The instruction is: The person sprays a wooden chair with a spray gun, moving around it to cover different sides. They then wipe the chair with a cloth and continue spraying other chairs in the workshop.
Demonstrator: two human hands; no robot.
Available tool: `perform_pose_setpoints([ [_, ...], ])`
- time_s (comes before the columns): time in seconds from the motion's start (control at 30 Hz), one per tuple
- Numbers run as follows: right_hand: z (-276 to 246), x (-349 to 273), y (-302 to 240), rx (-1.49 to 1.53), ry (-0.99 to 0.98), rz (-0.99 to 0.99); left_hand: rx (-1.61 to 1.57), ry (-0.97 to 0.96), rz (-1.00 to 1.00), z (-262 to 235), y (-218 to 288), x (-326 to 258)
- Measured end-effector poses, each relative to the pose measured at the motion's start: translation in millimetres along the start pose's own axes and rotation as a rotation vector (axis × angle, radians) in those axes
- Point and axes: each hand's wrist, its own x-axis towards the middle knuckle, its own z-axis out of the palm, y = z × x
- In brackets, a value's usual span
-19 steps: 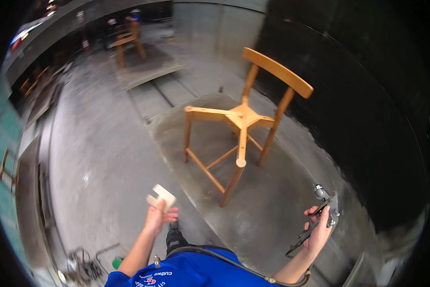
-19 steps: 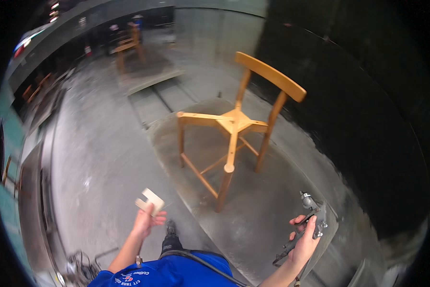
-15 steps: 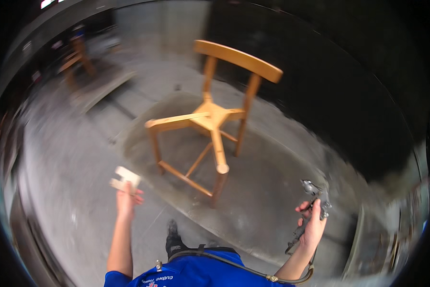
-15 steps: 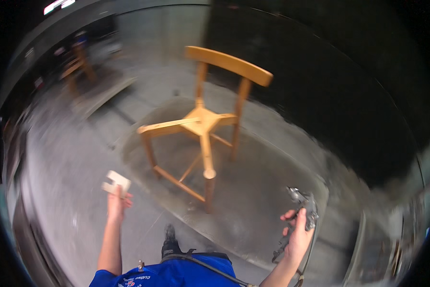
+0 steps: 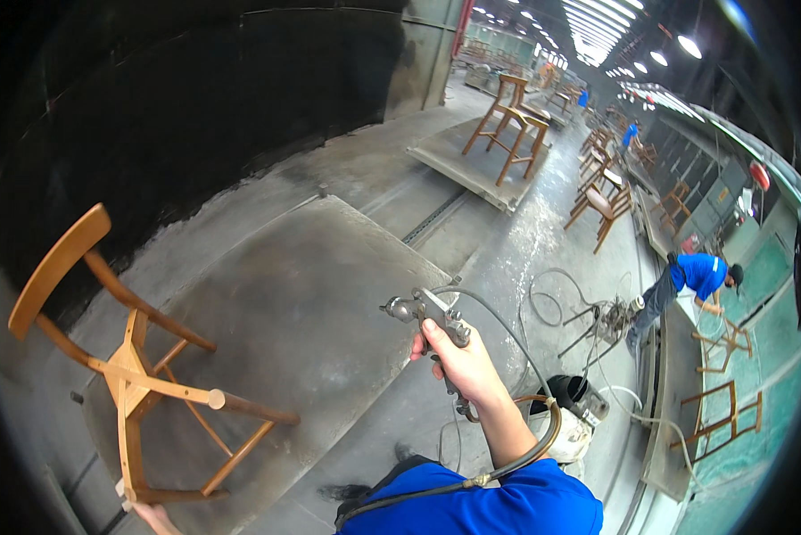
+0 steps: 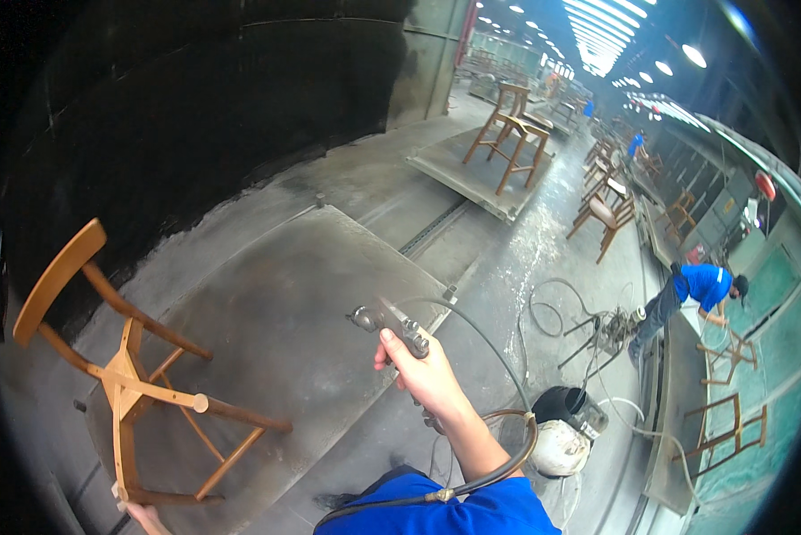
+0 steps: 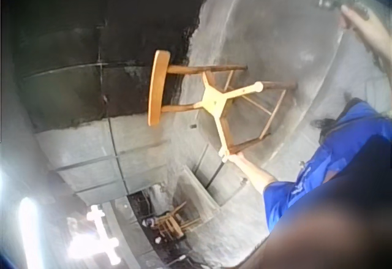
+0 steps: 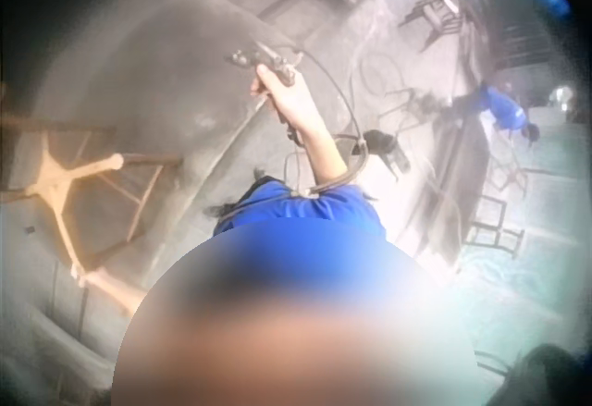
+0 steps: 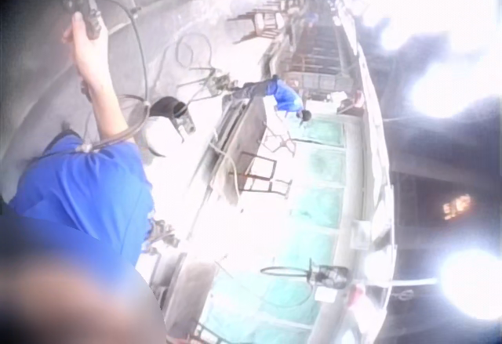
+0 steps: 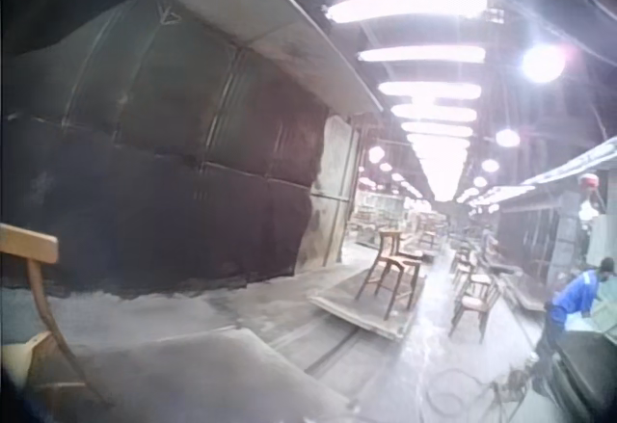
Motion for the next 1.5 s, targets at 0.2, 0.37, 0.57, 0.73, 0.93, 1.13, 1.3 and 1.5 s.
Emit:
perform_pose_setpoints([
  [0.2,-82.5,1.1,24.4,0.027,0.109,0.045,-0.006,0.055,0.142,47.2,-49.5,-124.4],
  [0.37,-164.9,-9.1,47.4,0.065,0.211,0.067,-0.124,-0.086,0.062,126.6,-161.4,-282.1],
  [0.57,-241.7,-57.1,58.1,0.077,0.336,0.1,-0.061,-0.302,-0.247,356.8,-290.5,-470.0],
  [0.73,-265.5,-98.3,61.9,0.13,0.483,0.056,-0.115,-0.36,-0.516,389.2,-344.5,-483.7],
  [0.93,-267.9,-147.3,66.6,0.172,0.653,0.065,-0.358,-0.02,-0.317,272.4,-220.5,-281.4],
  [1.13,-236.0,-162.3,67.8,0.187,0.665,0.069,-0.16,-0.459,0.072,368.1,16.8,-221.9],
  [1.3,-204.8,-173.6,60.8,0.138,0.608,0.043,-0.158,-0.827,-0.086,445.4,41.8,-272.1],
  [1.5,-191.7,-188.4,59.4,0.062,0.688,0.077,-0.112,-0.878,0.016,465.8,5.1,-245.6],
])
